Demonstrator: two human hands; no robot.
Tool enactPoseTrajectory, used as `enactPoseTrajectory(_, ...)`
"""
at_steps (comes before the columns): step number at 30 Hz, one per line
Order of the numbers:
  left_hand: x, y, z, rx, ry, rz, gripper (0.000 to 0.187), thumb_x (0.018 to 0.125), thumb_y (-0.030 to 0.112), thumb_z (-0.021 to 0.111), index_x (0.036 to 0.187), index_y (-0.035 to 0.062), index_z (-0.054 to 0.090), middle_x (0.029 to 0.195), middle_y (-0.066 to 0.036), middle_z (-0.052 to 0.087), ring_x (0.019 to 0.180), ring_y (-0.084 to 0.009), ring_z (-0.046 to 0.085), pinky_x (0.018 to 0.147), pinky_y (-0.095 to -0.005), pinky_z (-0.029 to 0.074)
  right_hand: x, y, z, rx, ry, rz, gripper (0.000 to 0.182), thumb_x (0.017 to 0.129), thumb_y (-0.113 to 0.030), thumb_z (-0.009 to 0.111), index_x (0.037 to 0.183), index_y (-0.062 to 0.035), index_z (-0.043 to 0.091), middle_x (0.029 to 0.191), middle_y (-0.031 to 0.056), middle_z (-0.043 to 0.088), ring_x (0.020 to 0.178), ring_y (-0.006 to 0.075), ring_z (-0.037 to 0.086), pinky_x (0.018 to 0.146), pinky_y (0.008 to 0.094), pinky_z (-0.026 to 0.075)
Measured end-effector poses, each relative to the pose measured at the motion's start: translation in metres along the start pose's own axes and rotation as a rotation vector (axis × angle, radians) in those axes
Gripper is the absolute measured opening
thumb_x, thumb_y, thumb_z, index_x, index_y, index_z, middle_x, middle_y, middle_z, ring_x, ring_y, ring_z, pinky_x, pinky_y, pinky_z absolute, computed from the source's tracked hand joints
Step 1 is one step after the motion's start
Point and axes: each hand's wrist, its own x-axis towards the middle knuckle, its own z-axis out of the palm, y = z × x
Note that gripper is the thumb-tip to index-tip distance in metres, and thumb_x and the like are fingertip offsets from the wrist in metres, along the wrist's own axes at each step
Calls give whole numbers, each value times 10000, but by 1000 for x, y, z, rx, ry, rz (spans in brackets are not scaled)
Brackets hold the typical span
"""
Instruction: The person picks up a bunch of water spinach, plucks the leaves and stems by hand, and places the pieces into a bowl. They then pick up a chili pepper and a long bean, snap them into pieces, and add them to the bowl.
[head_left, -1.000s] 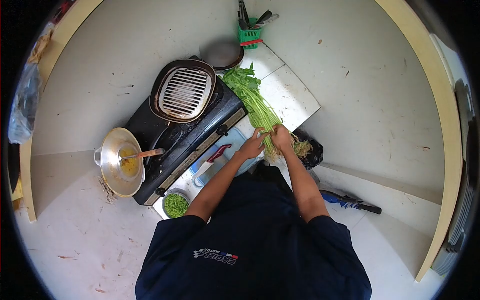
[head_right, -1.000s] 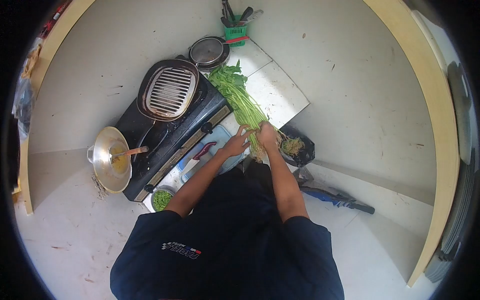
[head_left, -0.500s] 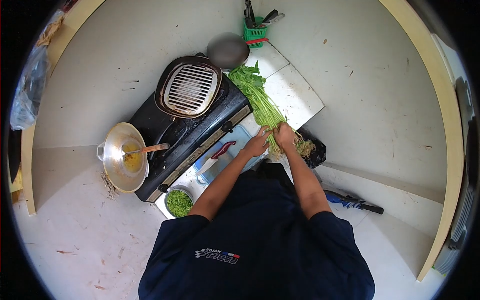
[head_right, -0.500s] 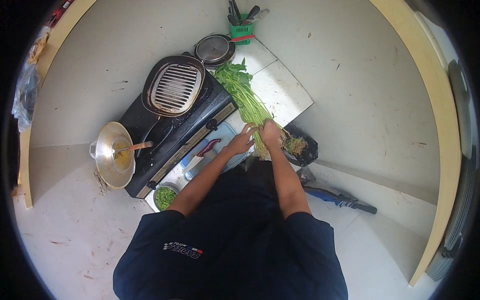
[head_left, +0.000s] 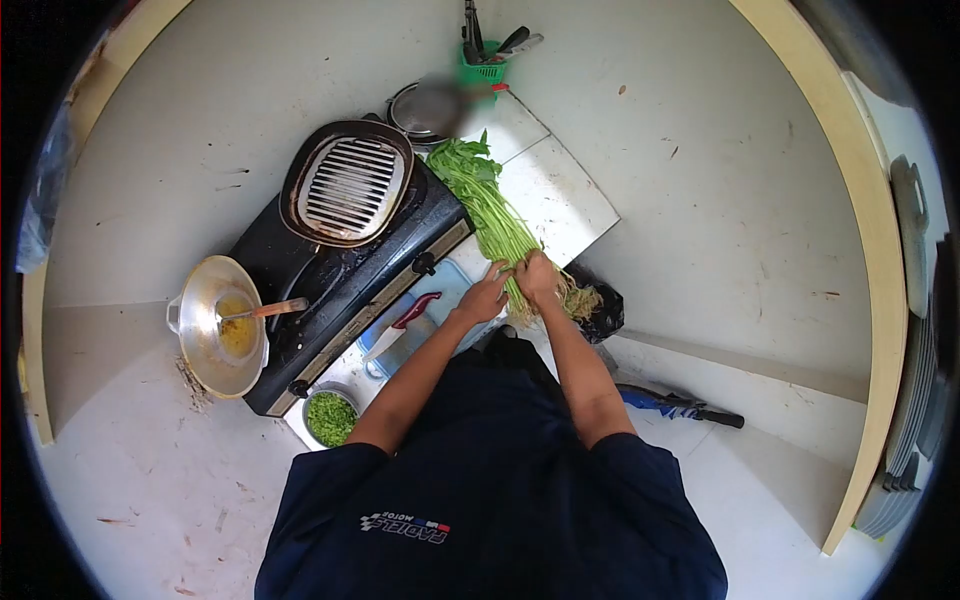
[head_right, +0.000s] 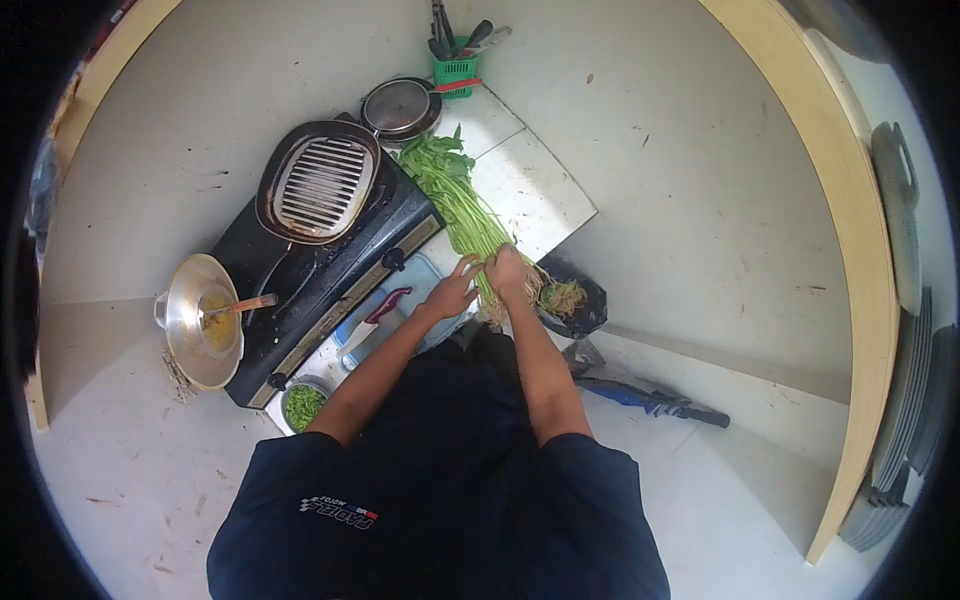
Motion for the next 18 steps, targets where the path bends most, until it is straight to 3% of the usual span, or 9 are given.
enactPoseTrajectory(3,5,-4,5,-112,114,15,479,984,244,620,1391,22,499,1460,-178,442,1068,-368,636,917,-453,521,-7,-15,-22,127,-66,101,305,882,-283,654,1025,-14,659,932,256,709,925,435,687,813,503,538)
enactPoseTrajectory(5,18,-22,21,-220,304,87,462,994,284,646,1366,30,541,1353,-170,547,926,-300,665,825,-381,533,-9,-15,-29,428,-207,88,237,959,-197,628,1036,23,670,868,172,728,835,295,702,785,388,539)
enactPoseTrajectory(6,16,-4,9,-339,315,-95,453,1012,365,628,1284,3,604,1172,-159,657,890,-245,664,816,-344,519,-10,-14,-32,633,-307,87,220,980,-168,616,1044,35,672,864,142,727,816,248,692,780,354,533)
enactPoseTrajectory(7,19,1,4,-414,337,-176,445,1017,376,618,1261,4,614,1154,-152,670,895,-227,665,810,-335,523,-11,-18,-40,838,-406,85,206,1000,-139,603,1052,47,673,860,113,726,797,201,683,776,320,527)
enactPoseTrajectory(8,25,6,-2,-490,358,-257,439,1021,387,609,1238,5,625,1136,-145,684,900,-209,667,804,-327,526,-16,-22,-48,814,-409,97,199,1034,-76,559,1110,73,665,864,50,702,787,113,625,781,265,505)
enactPoseTrajectory(10,39,8,-12,-673,310,-407,432,1031,405,589,1195,7,623,1125,-146,709,951,-170,669,780,-303,546,-24,-31,-60,918,-455,57,212,1028,-86,571,1133,76,658,883,64,706,796,120,632,779,274,507)
enactPoseTrajectory(13,49,24,-22,-1076,342,-409,428,1025,381,603,1223,2,587,1131,-154,704,957,-191,675,764,-297,559,-33,-43,-74,974,-512,50,234,1020,-87,577,1178,73,643,915,75,708,825,128,647,794,278,507)
enactPoseTrajectory(14,48,32,-29,-1076,320,-423,464,1024,369,603,1269,-21,544,1127,-159,700,969,-211,677,781,-303,564,-35,-43,-74,963,-509,47,235,1019,-87,578,1181,71,642,916,77,708,828,132,650,797,277,507)
enactPoseTrajectory(18,54,22,-18,-1159,360,-459,398,1035,363,590,1215,9,562,1118,-126,723,943,-194,689,727,-329,564,-35,-33,-68,987,-540,41,242,1021,-98,573,1200,54,637,931,83,707,848,149,663,818,278,503)
